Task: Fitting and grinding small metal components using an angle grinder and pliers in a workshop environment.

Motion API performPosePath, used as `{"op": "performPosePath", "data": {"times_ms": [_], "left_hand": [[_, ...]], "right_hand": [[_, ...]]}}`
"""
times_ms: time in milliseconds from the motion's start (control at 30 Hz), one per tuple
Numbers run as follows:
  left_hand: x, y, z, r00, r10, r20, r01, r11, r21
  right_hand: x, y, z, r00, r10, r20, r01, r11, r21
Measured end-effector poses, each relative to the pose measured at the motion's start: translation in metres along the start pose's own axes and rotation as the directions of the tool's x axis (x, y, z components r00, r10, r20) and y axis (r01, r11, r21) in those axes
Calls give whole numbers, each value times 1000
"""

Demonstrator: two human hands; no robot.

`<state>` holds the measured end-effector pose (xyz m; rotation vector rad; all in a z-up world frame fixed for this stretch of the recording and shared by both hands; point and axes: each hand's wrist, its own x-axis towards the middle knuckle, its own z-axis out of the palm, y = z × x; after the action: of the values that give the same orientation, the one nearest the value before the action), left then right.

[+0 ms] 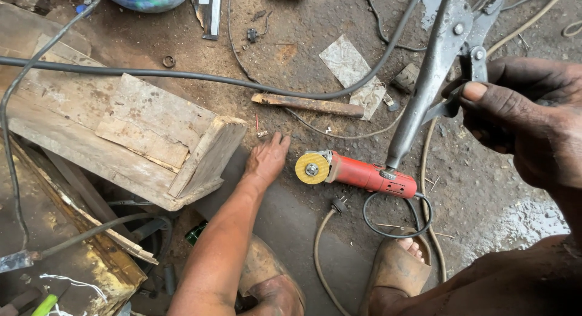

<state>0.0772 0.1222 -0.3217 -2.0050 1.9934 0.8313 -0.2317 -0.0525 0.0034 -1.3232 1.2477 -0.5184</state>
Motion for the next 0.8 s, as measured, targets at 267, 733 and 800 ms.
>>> {"op": "performPosePath", "data": {"times_ms": [267, 733, 800], "left_hand": [[14, -1, 3, 929, -189, -317, 44, 910, -412], [-17, 129, -251, 803, -526, -280, -394, -117, -912], [-24, 137, -259, 795, -514, -320, -419, -85, -904]], "right_hand": [[0, 7, -5, 1000, 3, 22, -5, 993, 120], [-16, -13, 14, 773, -435, 462, -251, 460, 852], [-18, -12, 12, 765, -399, 506, -203, 596, 777]]}}
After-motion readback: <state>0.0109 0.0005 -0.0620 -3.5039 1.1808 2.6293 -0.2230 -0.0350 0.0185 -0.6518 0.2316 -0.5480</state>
